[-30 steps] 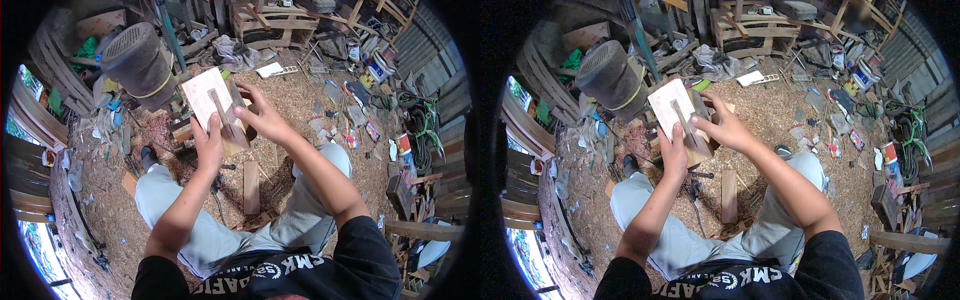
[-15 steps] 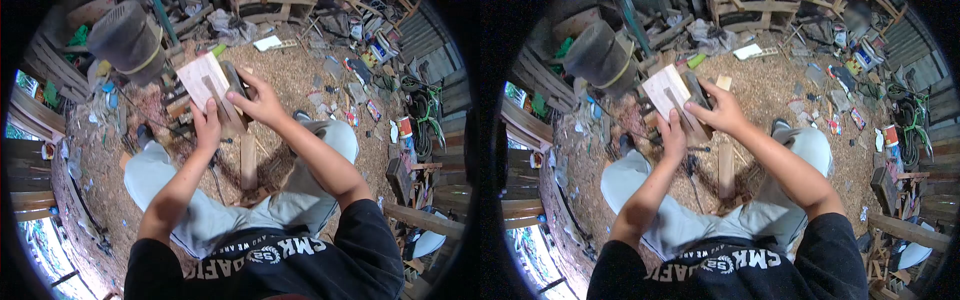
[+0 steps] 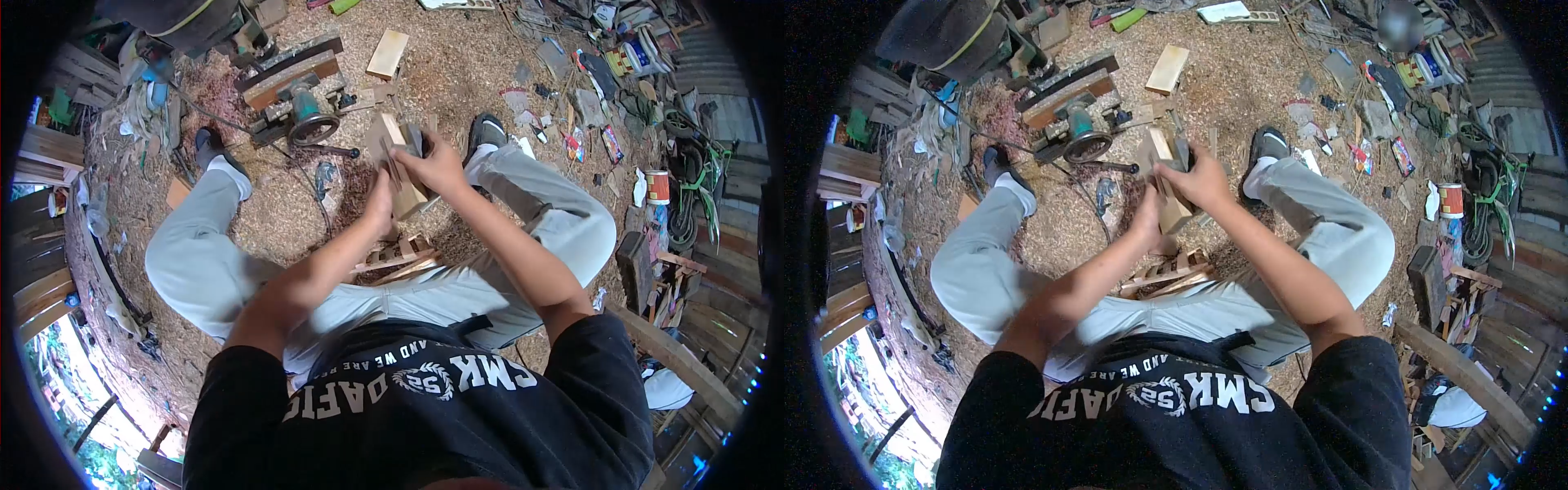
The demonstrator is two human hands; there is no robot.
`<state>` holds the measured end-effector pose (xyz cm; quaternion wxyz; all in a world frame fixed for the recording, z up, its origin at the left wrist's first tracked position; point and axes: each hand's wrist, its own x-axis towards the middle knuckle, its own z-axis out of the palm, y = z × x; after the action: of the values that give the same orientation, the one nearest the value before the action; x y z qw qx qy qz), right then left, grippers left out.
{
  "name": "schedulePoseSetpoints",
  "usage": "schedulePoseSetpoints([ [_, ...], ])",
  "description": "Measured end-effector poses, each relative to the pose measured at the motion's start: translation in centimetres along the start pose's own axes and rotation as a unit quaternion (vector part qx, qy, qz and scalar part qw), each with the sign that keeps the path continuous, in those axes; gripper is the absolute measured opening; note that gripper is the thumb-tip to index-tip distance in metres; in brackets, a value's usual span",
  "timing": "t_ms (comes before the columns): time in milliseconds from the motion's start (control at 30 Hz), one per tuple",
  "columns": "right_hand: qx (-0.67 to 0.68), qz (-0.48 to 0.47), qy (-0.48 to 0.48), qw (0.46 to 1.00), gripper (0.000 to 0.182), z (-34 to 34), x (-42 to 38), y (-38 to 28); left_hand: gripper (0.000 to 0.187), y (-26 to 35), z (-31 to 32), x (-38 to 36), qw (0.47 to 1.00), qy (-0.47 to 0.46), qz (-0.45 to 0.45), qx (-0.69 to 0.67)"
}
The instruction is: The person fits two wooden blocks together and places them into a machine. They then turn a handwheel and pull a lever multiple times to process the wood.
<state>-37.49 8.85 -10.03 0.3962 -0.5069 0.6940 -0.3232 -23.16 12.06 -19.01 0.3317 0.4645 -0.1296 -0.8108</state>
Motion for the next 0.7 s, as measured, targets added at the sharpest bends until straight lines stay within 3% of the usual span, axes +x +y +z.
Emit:
schedulePoseSetpoints([
  [67,-0.091,0.074,0.016,0.993,0.087,0.2,-1.0,1.8,0.064,-0.9,1.7,-1.4,0.999,0.011,-0.044,-0.023],
  [100,-0.091,0.105,-0.004,0.990,0.093,0.5,-1.1,3.0,0.068,-1.3,2.2,-2.0,0.995,0.019,-0.085,-0.040],
  [200,-0.135,0.129,-0.011,0.982,0.097,2.5,-1.0,5.6,0.066,-6.9,-0.4,1.6,0.991,0.065,-0.090,-0.076],
  [233,-0.156,0.146,-0.032,0.976,0.088,2.9,-0.9,5.5,0.065,-7.3,-0.9,2.2,0.988,0.080,-0.113,-0.070],
  [367,-0.172,0.169,-0.043,0.970,0.075,6.5,-0.3,8.7,0.061,-7.2,-2.2,2.1,0.981,0.075,-0.163,-0.076],
  [467,-0.153,0.174,-0.078,0.970,0.085,7.5,-0.2,9.2,0.065,-10.2,-5.1,3.7,0.980,0.052,-0.154,-0.112],
  [533,-0.172,0.161,-0.058,0.970,0.082,8.6,-0.2,9.8,0.060,-9.7,-4.7,3.6,0.978,0.056,-0.149,-0.135],
  [700,-0.175,0.200,-0.115,0.957,0.080,8.5,0.1,8.2,0.059,-7.9,-3.5,2.3,0.948,0.117,-0.238,-0.173],
])
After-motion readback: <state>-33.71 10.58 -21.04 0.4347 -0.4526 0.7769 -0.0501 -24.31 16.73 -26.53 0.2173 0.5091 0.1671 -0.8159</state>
